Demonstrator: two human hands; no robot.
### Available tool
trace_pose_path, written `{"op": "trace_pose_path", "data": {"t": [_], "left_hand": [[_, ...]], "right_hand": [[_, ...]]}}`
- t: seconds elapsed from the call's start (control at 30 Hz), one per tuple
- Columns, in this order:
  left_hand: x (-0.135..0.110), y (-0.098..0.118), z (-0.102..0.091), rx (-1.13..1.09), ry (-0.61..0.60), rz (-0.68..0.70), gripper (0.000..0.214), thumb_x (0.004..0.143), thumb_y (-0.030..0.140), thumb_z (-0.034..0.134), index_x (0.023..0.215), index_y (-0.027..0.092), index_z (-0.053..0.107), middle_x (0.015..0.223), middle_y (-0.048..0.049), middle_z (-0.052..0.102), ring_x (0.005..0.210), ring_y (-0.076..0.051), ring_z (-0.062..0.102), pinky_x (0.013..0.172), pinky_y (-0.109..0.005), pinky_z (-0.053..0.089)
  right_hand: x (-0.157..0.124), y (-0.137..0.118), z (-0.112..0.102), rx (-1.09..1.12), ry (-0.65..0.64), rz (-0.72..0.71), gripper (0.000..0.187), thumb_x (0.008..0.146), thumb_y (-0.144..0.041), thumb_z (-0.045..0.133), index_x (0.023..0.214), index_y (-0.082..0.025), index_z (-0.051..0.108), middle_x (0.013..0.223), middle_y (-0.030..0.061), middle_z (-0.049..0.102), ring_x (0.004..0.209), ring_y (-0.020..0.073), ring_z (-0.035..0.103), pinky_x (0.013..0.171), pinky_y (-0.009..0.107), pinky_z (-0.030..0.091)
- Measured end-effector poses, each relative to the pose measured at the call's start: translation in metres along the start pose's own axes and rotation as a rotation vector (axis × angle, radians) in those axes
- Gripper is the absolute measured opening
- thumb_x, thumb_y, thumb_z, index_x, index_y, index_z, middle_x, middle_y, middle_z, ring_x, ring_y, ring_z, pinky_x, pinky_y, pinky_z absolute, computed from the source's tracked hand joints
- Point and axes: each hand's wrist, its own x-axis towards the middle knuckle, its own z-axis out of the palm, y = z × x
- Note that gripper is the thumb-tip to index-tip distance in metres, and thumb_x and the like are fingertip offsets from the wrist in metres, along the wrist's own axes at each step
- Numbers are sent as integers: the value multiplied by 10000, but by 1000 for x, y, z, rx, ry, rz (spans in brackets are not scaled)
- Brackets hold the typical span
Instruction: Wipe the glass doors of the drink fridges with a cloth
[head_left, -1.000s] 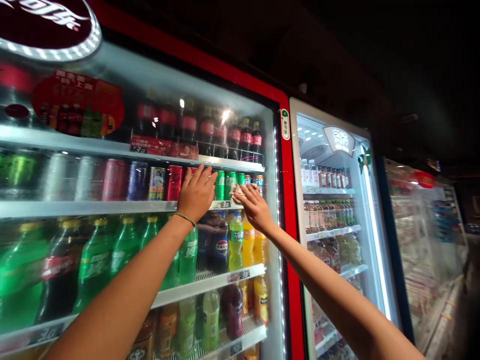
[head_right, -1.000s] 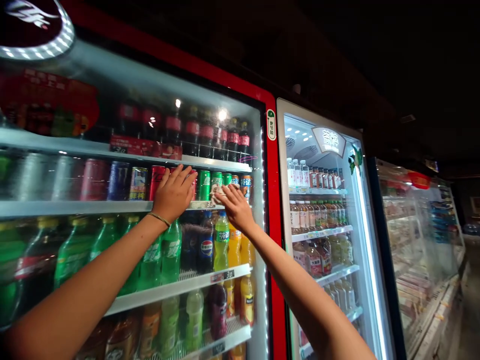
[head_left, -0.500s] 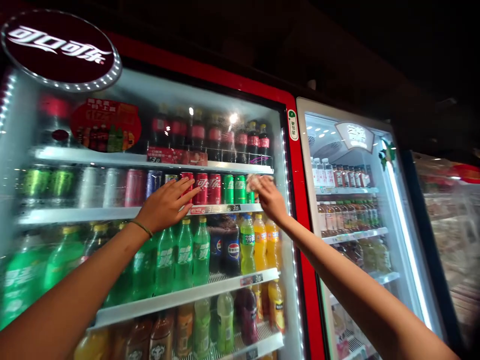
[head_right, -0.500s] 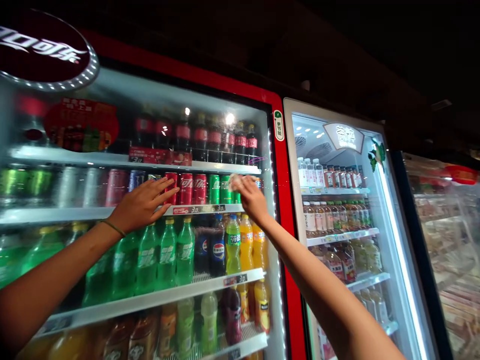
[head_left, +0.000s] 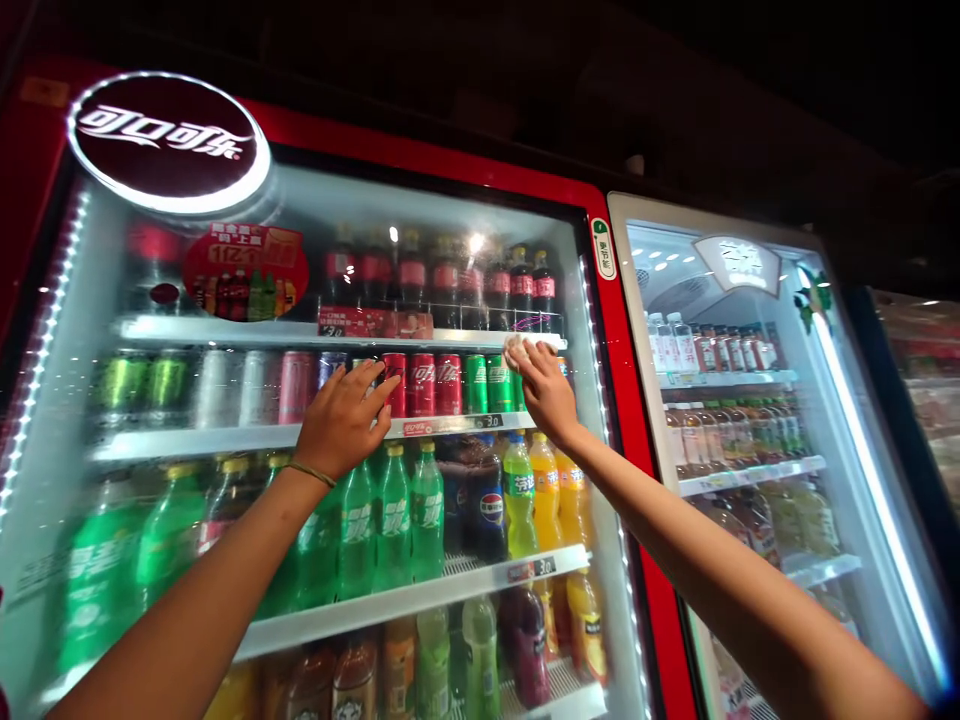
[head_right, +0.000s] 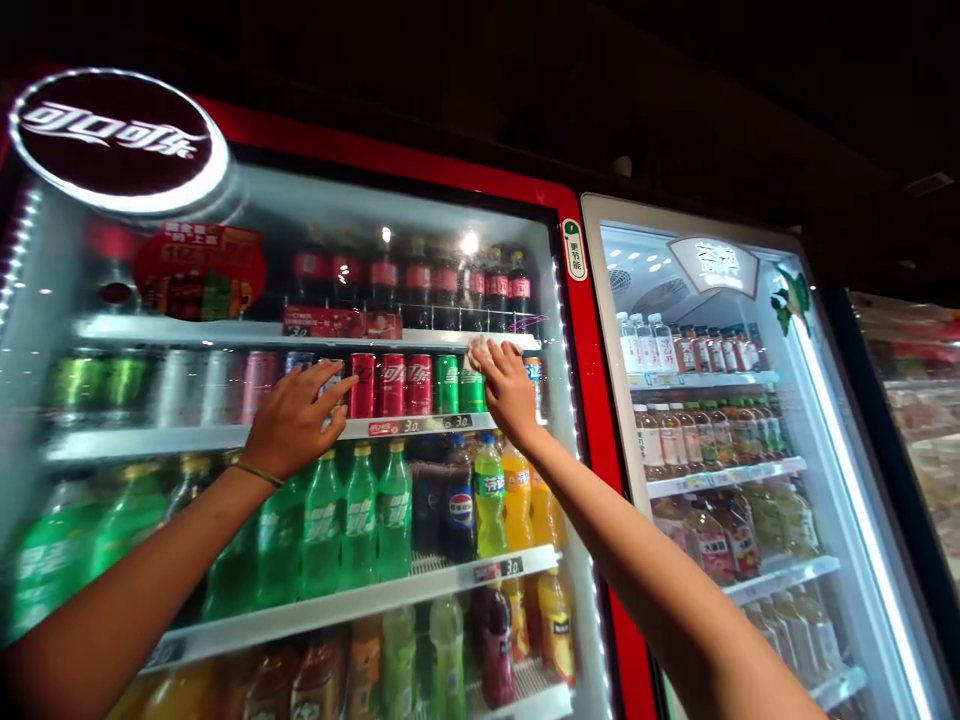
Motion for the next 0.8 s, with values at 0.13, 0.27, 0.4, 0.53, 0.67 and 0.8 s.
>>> {"op": "trace_pose_path", "data": {"t": [0.13, 0.27, 0.4, 0.53, 0.67, 0.8], "left_hand": [[-1, -2, 0, -1, -8, 23, 460, 967, 228, 518, 1415, 259, 619, 1492, -103, 603, 1430, -279, 532, 1233, -518, 388], [-1, -3, 1, -7, -1, 25, 451, 969, 219, 511, 1404, 234, 628, 1490, -112, 605, 1432, -281, 529, 1234, -509, 383], [0, 0, 4, -19, -6, -6, 456, 955, 211, 515, 1394, 223, 638, 1475, -128, 613, 1433, -296, 524, 1237, -533, 371], [0, -1, 4, -23, -2, -2, 454, 953, 202, 518, 1390, 231, 638, 1476, -114, 615, 1427, -282, 531, 1240, -518, 368], [-2, -2, 2, -12, 14, -18, 418, 952, 194, 526, 1347, 219, 663, 1448, -115, 634, 1403, -279, 551, 1230, -499, 379], [-2, -1, 4, 11, 58, -92, 369, 957, 223, 548, 1299, 217, 687, 1383, -114, 675, 1374, -302, 568, 1225, -538, 359]], "right_hand": [[7, -46, 26, 39, -3, -73, 637, 963, -100, 438, 1546, -353, 496, 1668, -86, 372, 1614, 248, 201, 1315, 599, 267], [-20, -49, 19, 56, -284, -400, 537, 988, -147, 473, 1465, -367, 582, 1614, -88, 465, 1582, 193, 300, 1323, 540, 275], [-3, -27, 11, 51, -177, -233, 570, 982, -119, 461, 1484, -368, 565, 1629, -84, 442, 1592, 209, 276, 1315, 556, 291], [27, -64, 34, 49, 4, -1, 646, 963, -84, 442, 1557, -336, 485, 1684, -68, 342, 1618, 263, 182, 1318, 594, 253], [-2, -98, 45, 47, -137, -253, 692, 942, -78, 506, 1574, -353, 452, 1690, -63, 330, 1620, 250, 168, 1324, 567, 247], [-24, -62, 21, 3, -258, -529, 761, 920, -55, 550, 1596, -372, 403, 1682, -54, 351, 1601, 235, 238, 1314, 547, 281]]}}
